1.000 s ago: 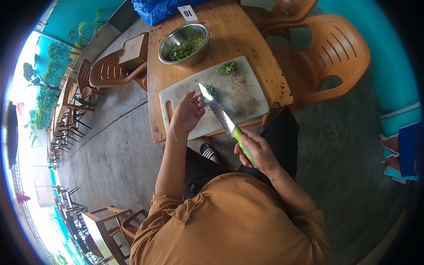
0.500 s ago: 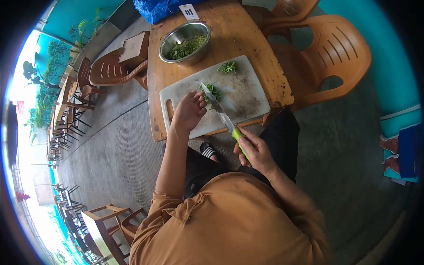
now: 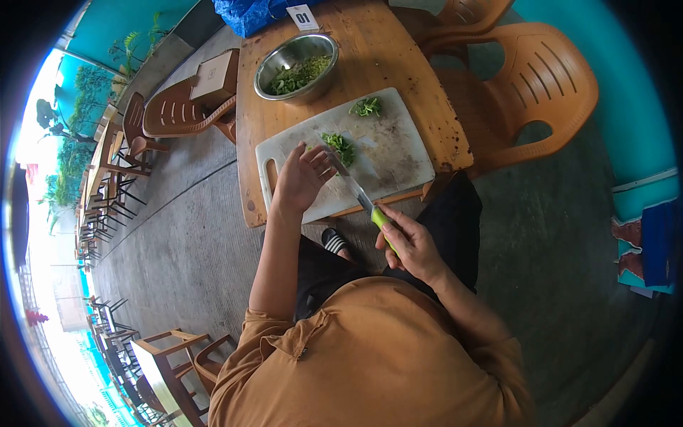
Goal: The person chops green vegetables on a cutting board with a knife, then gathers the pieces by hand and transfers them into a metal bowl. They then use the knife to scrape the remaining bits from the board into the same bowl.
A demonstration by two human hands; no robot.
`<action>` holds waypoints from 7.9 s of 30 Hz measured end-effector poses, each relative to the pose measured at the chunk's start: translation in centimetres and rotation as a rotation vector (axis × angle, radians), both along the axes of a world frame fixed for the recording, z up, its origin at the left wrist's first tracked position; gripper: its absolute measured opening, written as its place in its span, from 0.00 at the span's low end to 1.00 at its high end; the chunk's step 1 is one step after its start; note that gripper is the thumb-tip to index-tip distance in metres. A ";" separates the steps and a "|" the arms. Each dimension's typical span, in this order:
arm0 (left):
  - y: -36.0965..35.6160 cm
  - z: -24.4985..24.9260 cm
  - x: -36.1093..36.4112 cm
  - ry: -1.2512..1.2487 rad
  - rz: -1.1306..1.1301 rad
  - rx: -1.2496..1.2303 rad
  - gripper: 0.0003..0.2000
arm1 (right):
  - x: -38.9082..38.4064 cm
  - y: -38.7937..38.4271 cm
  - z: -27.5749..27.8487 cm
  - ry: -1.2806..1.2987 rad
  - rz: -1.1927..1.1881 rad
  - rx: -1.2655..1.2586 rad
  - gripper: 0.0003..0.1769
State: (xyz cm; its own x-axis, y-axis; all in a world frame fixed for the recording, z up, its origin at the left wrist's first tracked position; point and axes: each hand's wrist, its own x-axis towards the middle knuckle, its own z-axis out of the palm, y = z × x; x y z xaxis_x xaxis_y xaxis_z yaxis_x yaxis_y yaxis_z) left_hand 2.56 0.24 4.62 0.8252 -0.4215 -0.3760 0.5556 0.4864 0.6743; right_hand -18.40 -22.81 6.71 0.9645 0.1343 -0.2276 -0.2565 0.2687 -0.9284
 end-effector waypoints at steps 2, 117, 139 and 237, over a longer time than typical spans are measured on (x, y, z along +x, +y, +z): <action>-0.1 0.6 -0.1 -0.012 0.007 -0.020 0.29 | 0.0 0.2 0.1 -0.018 0.013 -0.031 0.27; 2.3 -1.5 -4.6 -1.207 0.165 1.538 0.18 | 12.2 -5.2 -5.8 -0.364 -0.298 -0.295 0.18; 1.3 -4.5 -4.7 -1.130 0.362 1.524 0.08 | 1.2 0.6 2.5 -0.155 0.089 -0.619 0.28; 1.4 -4.4 -4.7 -1.129 0.415 1.497 0.04 | 3.0 5.8 0.9 -0.233 0.098 -0.648 0.27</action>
State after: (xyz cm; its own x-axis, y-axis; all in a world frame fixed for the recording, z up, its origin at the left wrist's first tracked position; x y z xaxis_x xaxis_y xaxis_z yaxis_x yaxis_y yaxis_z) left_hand -2.14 1.65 0.18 0.8583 -0.0517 0.5106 -0.3546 -0.7789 0.5172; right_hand -15.40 -17.00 7.59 0.9883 0.1300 -0.0800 -0.0261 -0.3728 -0.9276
